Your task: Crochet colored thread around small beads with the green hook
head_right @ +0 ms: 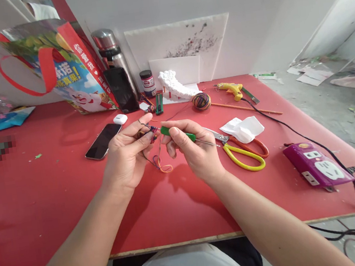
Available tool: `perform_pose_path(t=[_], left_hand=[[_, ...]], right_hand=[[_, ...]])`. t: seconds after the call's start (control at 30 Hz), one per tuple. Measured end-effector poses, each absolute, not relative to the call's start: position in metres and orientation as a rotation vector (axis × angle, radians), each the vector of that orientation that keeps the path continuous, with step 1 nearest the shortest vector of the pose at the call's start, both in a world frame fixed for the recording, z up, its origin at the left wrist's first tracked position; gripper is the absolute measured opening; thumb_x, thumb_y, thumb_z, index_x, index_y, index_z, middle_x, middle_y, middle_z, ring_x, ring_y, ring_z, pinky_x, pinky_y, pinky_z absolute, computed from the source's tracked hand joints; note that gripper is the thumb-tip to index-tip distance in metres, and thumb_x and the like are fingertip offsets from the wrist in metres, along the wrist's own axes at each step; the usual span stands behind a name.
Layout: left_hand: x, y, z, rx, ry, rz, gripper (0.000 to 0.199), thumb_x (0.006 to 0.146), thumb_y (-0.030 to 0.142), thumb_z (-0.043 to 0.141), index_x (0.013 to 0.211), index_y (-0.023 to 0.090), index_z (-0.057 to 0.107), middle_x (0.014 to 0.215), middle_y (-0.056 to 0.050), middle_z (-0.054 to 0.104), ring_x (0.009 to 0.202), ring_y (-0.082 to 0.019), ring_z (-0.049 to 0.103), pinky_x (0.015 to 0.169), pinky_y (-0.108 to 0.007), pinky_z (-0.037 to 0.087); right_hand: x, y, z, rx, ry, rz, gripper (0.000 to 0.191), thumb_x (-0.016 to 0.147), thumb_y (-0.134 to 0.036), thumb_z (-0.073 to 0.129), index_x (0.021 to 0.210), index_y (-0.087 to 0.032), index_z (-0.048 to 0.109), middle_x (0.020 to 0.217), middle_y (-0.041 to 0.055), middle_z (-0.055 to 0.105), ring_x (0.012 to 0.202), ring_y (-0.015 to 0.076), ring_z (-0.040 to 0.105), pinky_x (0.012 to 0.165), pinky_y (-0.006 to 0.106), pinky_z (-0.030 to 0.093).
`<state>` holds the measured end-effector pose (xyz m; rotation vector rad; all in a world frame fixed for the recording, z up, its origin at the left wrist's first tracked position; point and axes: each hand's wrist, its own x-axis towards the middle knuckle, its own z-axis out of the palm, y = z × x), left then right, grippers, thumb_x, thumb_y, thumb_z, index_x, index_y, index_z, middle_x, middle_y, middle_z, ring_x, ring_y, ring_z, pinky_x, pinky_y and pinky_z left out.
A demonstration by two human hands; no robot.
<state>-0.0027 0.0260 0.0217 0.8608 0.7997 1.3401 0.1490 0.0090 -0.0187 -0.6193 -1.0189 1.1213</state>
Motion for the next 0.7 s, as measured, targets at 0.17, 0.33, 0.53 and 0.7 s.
perform_pose_path(t=[0.17,0.33,0.53,0.7], left_hand=[[-0.0035,0.0262,0.0225,0.801,0.822,1.316,0.03,0.07,0.002,0.084,0.094,0.019,0.09,0.073,0.0,0.07,0.061,-0.007,0.056,0.051,-0.019,0.039],[-0.0044,0.0273,0.0231,0.79,0.816,1.304,0.031,0.071,0.002,0.085,0.096,0.019,0.09,0.074,0.0,0.072,0.061,-0.007,0.056,0.051,-0.019,0.039],[-0.0087,0.0303,0.0235,0.799,0.83,1.307,0.03,0.07,0.003,0.087,0.095,0.02,0.089,0.074,-0.001,0.073,0.069,-0.01,0.065,0.056,-0.02,0.043],[-0.0098,0.031,0.0218,0.883,0.832,1.347,0.03,0.071,0.006,0.087,0.096,0.021,0.089,0.076,0.0,0.073,0.073,-0.011,0.067,0.067,-0.024,0.05]], right_hand=[[0.1489,0.009,-0.0175,-0.58,-0.999,1.154,0.024,0.088,-0.046,0.093,0.101,-0.027,0.088,0.076,-0.0002,0.079,0.054,0.0093,0.064,0.052,0.025,0.054],[0.15,0.0105,-0.0174,-0.609,-0.995,1.151,0.027,0.086,-0.049,0.093,0.102,-0.027,0.088,0.076,0.0,0.079,0.053,0.0104,0.063,0.052,0.027,0.055],[0.1517,0.0117,-0.0157,-0.621,-0.992,1.125,0.028,0.083,-0.049,0.095,0.098,-0.027,0.089,0.074,-0.0004,0.078,0.052,0.0098,0.061,0.052,0.028,0.053],[0.1532,0.0104,-0.0131,-0.664,-1.009,1.093,0.029,0.084,-0.051,0.094,0.098,-0.026,0.088,0.073,-0.0004,0.076,0.051,0.0101,0.06,0.052,0.029,0.052]])
